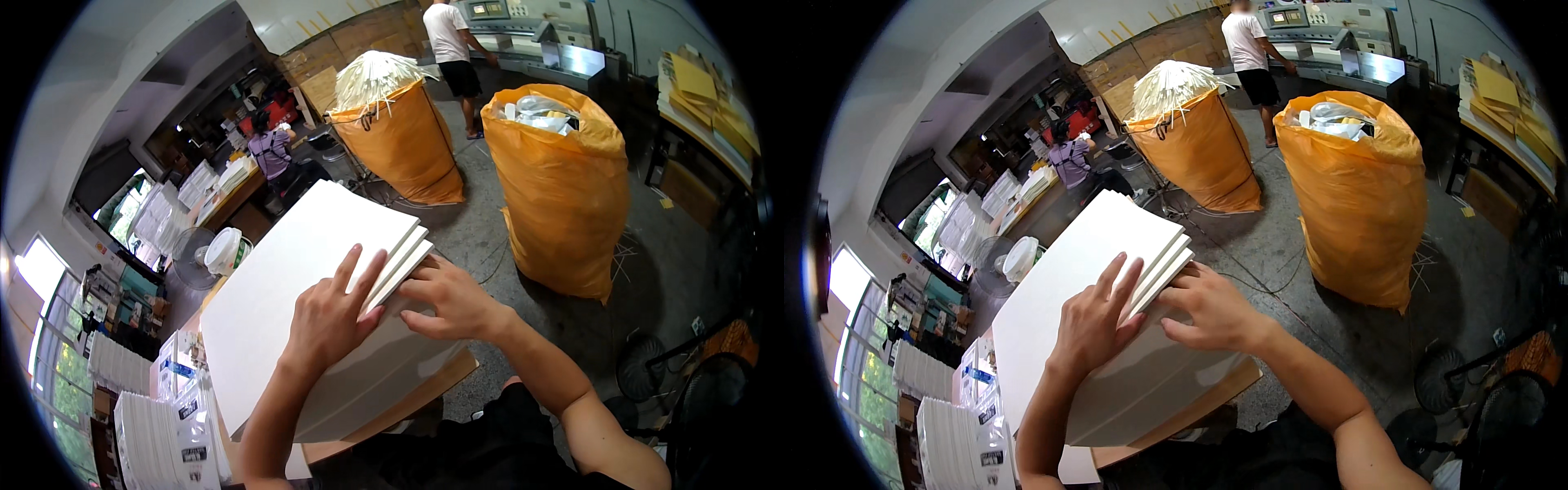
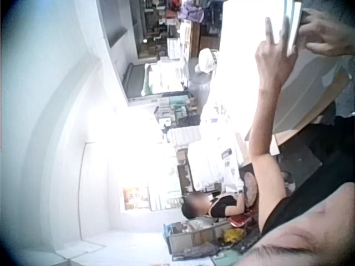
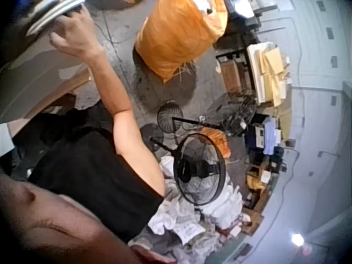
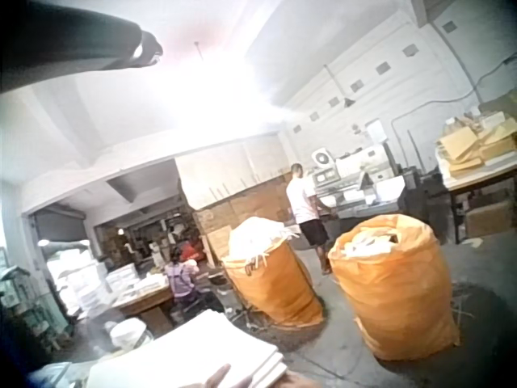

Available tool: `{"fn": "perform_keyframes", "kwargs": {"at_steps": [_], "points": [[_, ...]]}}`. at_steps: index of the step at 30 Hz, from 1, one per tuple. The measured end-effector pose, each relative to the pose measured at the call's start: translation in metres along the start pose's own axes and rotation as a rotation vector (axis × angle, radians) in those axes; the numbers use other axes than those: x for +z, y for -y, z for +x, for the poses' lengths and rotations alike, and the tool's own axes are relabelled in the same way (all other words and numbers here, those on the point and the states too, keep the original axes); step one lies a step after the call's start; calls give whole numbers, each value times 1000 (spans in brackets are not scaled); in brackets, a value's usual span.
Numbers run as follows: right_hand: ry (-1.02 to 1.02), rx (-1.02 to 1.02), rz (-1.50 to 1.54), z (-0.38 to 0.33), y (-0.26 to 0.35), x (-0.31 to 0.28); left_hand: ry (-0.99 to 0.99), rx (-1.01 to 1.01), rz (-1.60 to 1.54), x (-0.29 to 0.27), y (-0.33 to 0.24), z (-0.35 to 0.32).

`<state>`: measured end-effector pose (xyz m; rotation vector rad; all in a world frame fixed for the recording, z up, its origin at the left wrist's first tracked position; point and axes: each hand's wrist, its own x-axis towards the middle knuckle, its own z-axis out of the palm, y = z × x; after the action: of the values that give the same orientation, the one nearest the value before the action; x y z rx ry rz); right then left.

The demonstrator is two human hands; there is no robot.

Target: The person counts a stack of white paper sheets by lifting the corners and then moves the batch to a separate pile on the table.

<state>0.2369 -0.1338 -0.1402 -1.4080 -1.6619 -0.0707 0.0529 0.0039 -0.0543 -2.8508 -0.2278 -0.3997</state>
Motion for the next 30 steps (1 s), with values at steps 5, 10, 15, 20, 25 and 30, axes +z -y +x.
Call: {"fn": "perform_keyframes", "kwargs": {"at_steps": [5, 10, 15, 20, 25, 30], "points": [[-99, 62, 118, -7, -18, -12, -20, -56, 25, 10, 3, 2], [-40, 535, -75, -5, -18, -40, -57, -52, 3, 13, 5, 0], [58, 399, -77, 22, -21, -42, -93, -74, -205, 3, 12, 1], [-204, 481, 645, 49, -19, -9, -22, -20, -249, -14, 25, 9], [-304, 441, 424, 53, -11, -2, -70, 5, -284, -11, 31, 7], [-267, 624, 1145, 52, -18, -7, -41, -12, -268, -18, 23, 4]]}}
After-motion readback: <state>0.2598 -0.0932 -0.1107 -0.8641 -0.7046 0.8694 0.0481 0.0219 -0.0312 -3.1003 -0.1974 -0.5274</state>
